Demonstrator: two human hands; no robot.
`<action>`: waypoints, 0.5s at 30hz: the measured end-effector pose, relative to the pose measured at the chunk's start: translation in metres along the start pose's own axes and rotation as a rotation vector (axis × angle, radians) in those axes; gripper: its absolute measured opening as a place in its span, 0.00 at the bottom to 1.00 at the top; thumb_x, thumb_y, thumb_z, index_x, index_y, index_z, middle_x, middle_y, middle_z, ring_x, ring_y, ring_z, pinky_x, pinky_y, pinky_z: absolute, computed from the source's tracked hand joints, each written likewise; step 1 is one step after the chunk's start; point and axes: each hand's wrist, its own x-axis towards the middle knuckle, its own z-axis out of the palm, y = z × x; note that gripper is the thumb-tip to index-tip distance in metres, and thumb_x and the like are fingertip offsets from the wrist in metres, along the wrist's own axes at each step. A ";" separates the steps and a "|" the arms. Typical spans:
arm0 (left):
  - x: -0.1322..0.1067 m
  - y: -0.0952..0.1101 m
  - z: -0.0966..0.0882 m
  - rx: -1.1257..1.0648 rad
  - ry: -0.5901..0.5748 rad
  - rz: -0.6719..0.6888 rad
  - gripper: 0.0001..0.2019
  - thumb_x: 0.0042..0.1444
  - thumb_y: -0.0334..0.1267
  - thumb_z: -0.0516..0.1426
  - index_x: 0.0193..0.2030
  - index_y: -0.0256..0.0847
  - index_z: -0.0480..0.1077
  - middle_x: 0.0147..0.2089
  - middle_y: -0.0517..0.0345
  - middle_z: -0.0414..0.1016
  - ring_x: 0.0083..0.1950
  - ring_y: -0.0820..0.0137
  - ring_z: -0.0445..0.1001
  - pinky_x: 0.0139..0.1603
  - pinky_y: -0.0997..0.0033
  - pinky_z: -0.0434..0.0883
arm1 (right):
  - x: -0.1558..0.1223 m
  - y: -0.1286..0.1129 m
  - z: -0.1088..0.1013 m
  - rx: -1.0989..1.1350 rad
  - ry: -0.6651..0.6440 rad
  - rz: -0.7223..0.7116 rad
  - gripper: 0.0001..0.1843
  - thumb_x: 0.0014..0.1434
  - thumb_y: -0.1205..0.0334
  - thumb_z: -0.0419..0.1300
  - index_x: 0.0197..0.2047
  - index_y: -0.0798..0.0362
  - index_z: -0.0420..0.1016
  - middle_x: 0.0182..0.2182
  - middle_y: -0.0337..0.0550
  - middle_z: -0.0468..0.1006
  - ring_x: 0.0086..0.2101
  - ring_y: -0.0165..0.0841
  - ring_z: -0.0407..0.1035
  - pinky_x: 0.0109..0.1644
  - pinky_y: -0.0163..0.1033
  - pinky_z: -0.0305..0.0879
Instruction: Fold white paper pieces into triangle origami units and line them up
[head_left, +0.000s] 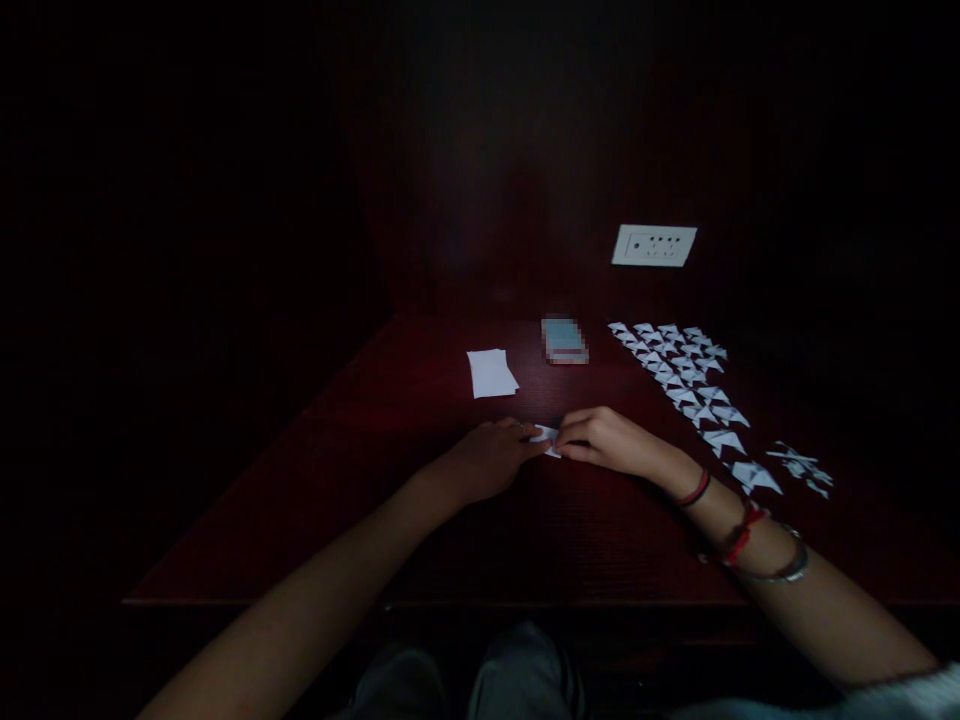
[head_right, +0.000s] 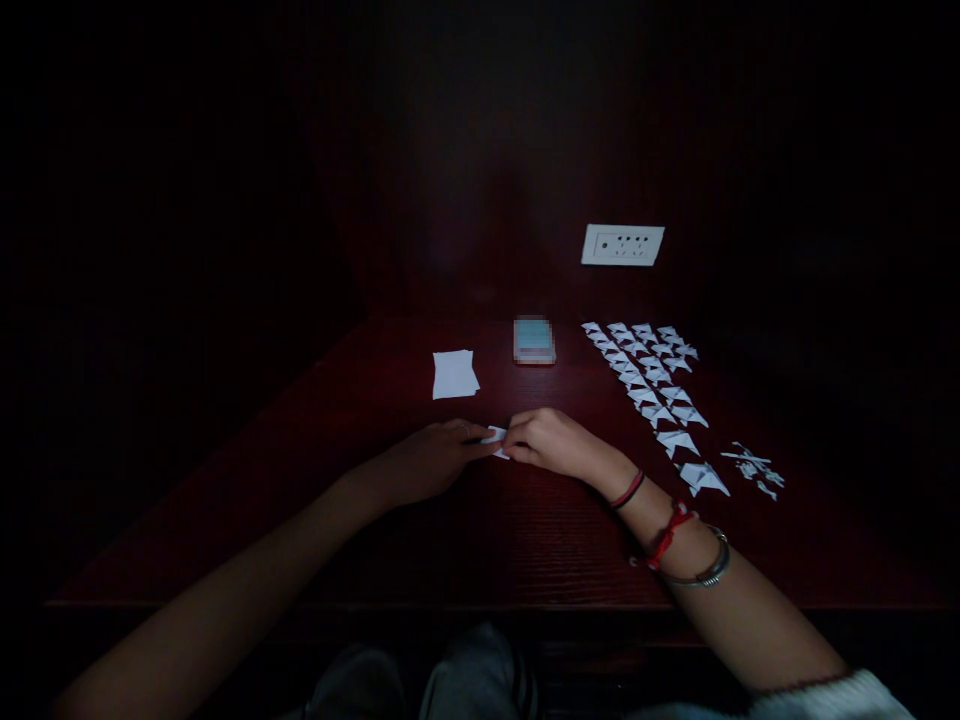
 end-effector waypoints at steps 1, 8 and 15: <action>0.000 0.000 0.000 0.000 -0.003 0.002 0.20 0.56 0.29 0.43 0.55 0.48 0.53 0.57 0.59 0.54 0.54 0.69 0.55 0.49 0.68 0.55 | 0.000 0.000 0.000 -0.003 -0.003 -0.004 0.10 0.55 0.65 0.50 0.33 0.56 0.72 0.30 0.44 0.70 0.31 0.28 0.65 0.36 0.33 0.58; 0.000 0.001 -0.002 -0.012 -0.014 -0.023 0.21 0.56 0.29 0.43 0.56 0.48 0.50 0.56 0.60 0.55 0.53 0.68 0.56 0.47 0.68 0.57 | -0.001 0.001 -0.002 -0.042 -0.062 -0.044 0.09 0.54 0.67 0.50 0.29 0.57 0.71 0.29 0.42 0.69 0.30 0.27 0.63 0.35 0.32 0.57; 0.001 0.002 -0.001 -0.006 -0.030 -0.038 0.21 0.56 0.29 0.43 0.56 0.50 0.51 0.57 0.61 0.53 0.53 0.67 0.55 0.48 0.67 0.57 | 0.000 0.001 -0.003 -0.030 -0.063 -0.051 0.09 0.54 0.67 0.51 0.30 0.56 0.72 0.30 0.43 0.70 0.30 0.27 0.64 0.36 0.33 0.58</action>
